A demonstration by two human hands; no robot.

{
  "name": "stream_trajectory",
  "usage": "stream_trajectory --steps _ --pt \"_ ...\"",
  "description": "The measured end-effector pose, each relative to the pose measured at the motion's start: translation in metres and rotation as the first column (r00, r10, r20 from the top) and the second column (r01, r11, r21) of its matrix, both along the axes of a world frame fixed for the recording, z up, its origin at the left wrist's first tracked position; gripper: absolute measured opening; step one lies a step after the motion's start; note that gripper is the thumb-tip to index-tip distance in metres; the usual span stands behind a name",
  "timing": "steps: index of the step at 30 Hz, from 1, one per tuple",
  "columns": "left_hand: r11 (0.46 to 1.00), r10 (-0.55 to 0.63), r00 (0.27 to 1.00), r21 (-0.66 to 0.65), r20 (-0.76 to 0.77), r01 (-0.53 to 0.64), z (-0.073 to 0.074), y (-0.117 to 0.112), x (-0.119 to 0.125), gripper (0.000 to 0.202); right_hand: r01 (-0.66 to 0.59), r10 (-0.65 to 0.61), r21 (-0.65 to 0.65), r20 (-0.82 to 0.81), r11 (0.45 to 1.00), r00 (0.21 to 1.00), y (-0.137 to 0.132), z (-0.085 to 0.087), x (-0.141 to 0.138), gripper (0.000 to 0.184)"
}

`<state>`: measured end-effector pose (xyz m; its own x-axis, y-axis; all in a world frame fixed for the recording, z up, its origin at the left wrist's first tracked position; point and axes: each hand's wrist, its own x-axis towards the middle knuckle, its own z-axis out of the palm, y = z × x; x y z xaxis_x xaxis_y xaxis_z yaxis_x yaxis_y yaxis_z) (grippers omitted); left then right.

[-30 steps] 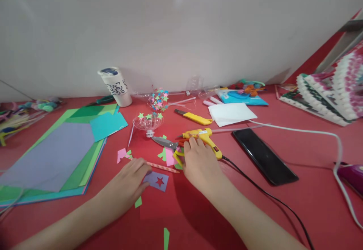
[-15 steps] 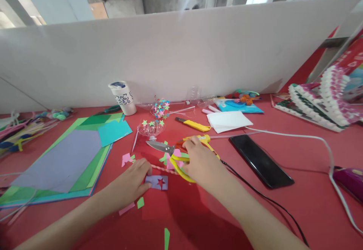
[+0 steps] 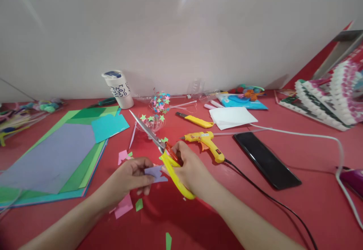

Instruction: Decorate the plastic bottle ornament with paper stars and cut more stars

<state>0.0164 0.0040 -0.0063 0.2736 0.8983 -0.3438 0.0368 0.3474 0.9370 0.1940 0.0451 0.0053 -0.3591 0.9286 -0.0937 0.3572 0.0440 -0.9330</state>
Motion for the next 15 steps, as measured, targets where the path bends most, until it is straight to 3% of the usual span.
stream_trajectory --steps 4,8,11,15 --pt "0.991 0.129 0.989 -0.029 0.072 -0.128 -0.006 -0.003 -0.002 0.010 0.025 -0.028 -0.060 -0.057 0.998 0.998 -0.005 -0.003 -0.003 0.041" --pt "0.960 0.281 0.953 -0.021 0.113 -0.281 -0.002 0.000 -0.008 0.016 -0.113 0.101 -0.188 -0.072 0.976 0.992 -0.006 0.001 0.003 0.035" --pt "0.931 0.348 0.920 0.051 0.179 -0.362 0.007 0.002 -0.013 0.014 -0.206 0.211 -0.110 0.030 0.972 0.977 -0.006 0.005 0.013 0.029" --pt "0.884 0.402 0.873 0.130 0.278 -0.449 0.018 0.001 -0.017 0.010 -0.232 0.216 0.025 0.270 0.972 0.938 -0.009 0.007 0.026 0.028"
